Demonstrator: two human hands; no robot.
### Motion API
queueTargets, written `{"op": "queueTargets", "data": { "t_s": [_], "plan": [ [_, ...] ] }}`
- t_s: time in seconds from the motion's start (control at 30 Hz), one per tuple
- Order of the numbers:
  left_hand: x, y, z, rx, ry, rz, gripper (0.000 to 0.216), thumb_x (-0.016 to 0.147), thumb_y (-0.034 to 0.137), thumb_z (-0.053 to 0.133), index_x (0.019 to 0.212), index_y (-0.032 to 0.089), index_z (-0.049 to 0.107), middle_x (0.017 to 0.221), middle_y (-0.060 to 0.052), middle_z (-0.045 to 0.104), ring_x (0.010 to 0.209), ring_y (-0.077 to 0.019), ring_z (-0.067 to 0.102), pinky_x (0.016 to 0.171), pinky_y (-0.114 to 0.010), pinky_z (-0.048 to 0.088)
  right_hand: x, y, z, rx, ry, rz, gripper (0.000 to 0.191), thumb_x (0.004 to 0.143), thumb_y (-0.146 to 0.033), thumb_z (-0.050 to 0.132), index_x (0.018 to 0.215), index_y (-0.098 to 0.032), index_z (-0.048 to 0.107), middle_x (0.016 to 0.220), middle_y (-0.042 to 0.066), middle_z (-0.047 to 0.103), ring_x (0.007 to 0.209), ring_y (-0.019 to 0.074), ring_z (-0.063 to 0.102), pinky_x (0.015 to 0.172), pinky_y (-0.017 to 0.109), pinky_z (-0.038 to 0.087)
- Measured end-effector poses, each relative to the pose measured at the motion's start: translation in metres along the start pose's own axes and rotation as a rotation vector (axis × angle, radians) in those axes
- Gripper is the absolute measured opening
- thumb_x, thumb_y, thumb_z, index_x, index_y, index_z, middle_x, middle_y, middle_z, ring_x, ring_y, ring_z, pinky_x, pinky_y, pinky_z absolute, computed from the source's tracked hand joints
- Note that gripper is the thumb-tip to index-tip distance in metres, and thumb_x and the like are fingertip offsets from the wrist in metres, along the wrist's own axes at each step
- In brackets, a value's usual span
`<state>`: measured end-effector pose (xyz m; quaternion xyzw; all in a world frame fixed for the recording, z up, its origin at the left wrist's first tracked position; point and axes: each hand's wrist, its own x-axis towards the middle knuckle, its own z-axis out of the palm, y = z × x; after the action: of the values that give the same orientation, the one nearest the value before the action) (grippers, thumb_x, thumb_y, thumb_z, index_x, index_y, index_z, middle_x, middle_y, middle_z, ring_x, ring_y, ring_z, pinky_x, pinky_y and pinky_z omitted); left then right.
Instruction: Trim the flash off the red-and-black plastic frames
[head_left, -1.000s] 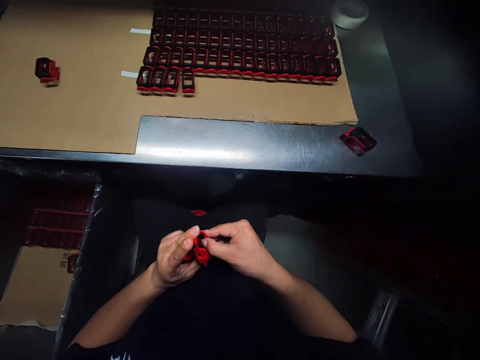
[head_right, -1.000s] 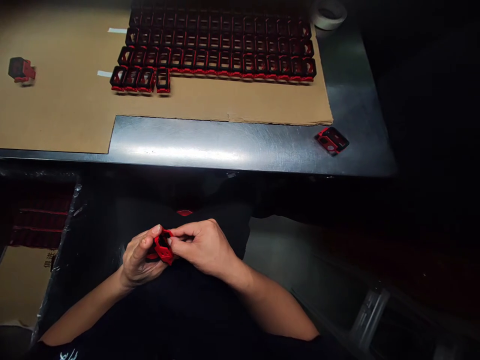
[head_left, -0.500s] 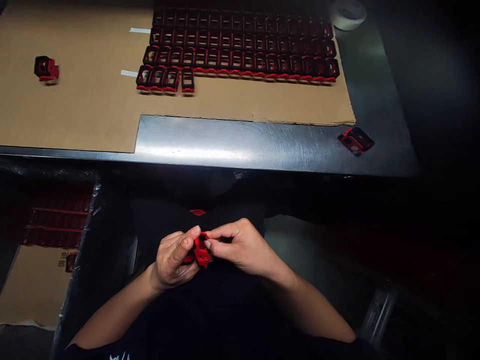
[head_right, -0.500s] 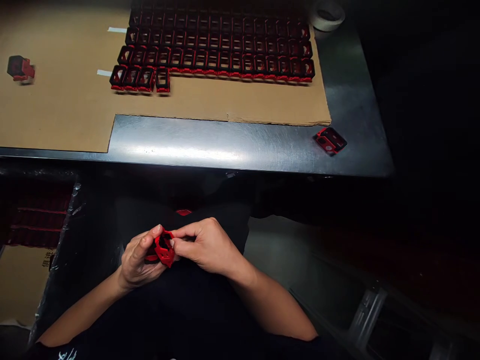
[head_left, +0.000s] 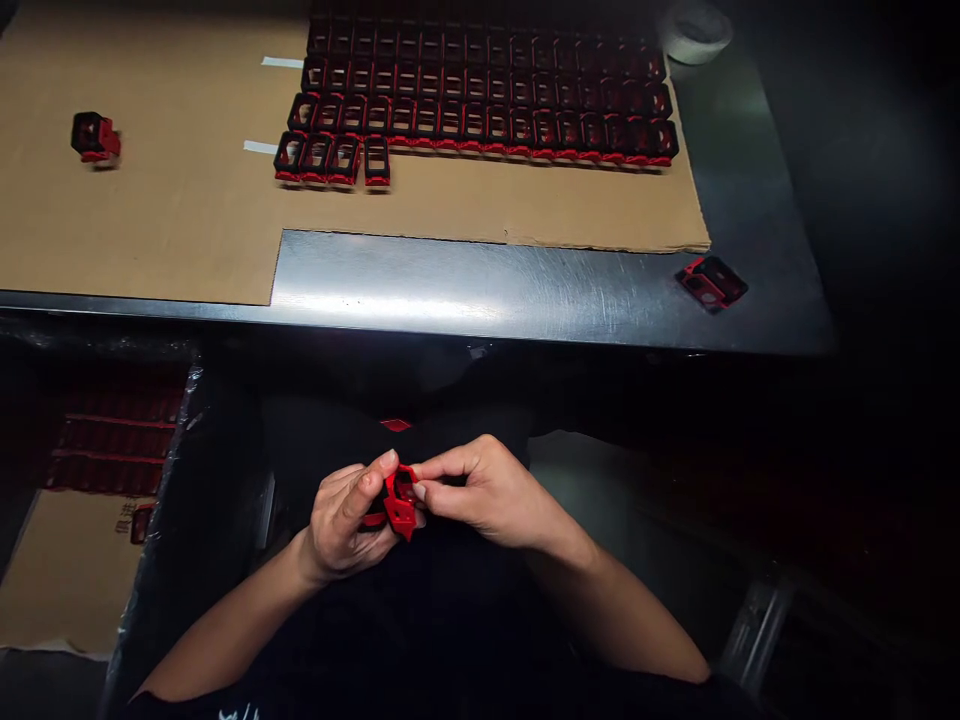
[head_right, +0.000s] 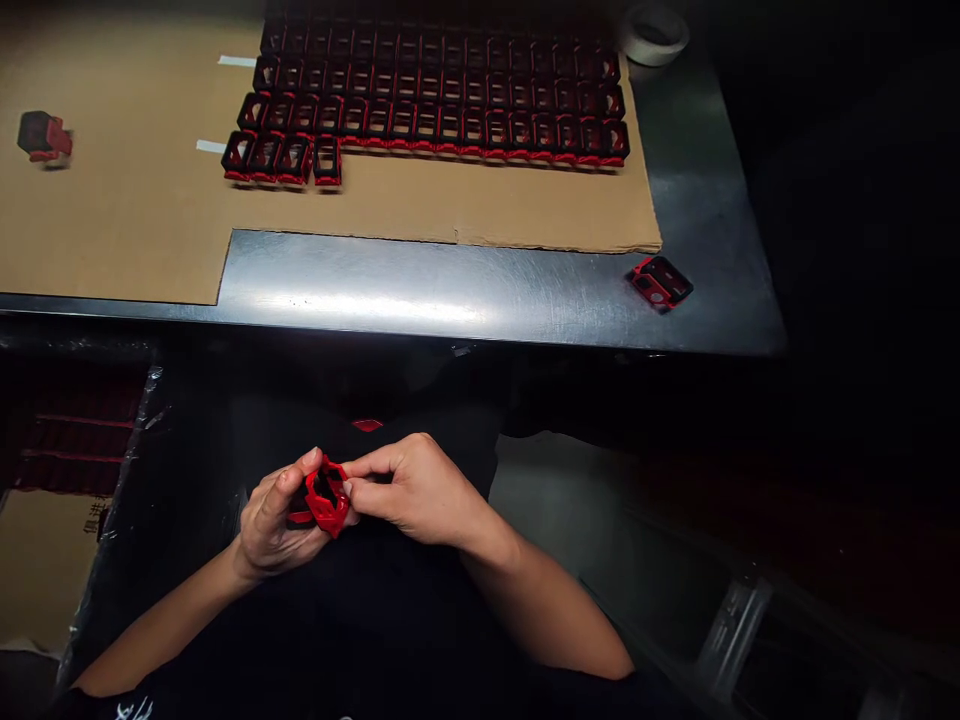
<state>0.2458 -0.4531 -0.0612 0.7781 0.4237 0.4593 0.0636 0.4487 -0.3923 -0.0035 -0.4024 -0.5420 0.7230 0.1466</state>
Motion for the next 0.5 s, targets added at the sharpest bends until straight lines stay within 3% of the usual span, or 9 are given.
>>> {"op": "queueTargets", "data": {
  "t_s": [0.27,0.5],
  "plan": [
    [0.000,-0.001,0.001,-0.025,-0.020,0.046,0.088,0.082,0.016,0.076,0.156,0.015,0.027,0.114,-0.020,0.076,0.078,-0.0199,0.078,0.064,-0.028,0.063,0.004,0.000,0.012,-0.049,0.125,0.065,0.018,0.084,-0.021,0.067,0.091,-0.021,0.084,0.077,0.001,0.079,0.067,0.0161,0.071,0.058,0.022,0.047],
    [0.001,0.001,0.000,-0.013,-0.008,-0.022,0.091,0.083,0.034,0.077,0.157,0.017,0.027,0.106,-0.016,0.078,0.078,-0.0217,0.078,0.065,-0.029,0.064,0.000,-0.002,-0.002,-0.029,-0.033,-0.008,0.024,0.093,-0.022,0.059,0.097,-0.020,0.082,0.079,0.002,0.079,0.072,0.0175,0.072,0.068,0.025,0.052]
  ]
}}
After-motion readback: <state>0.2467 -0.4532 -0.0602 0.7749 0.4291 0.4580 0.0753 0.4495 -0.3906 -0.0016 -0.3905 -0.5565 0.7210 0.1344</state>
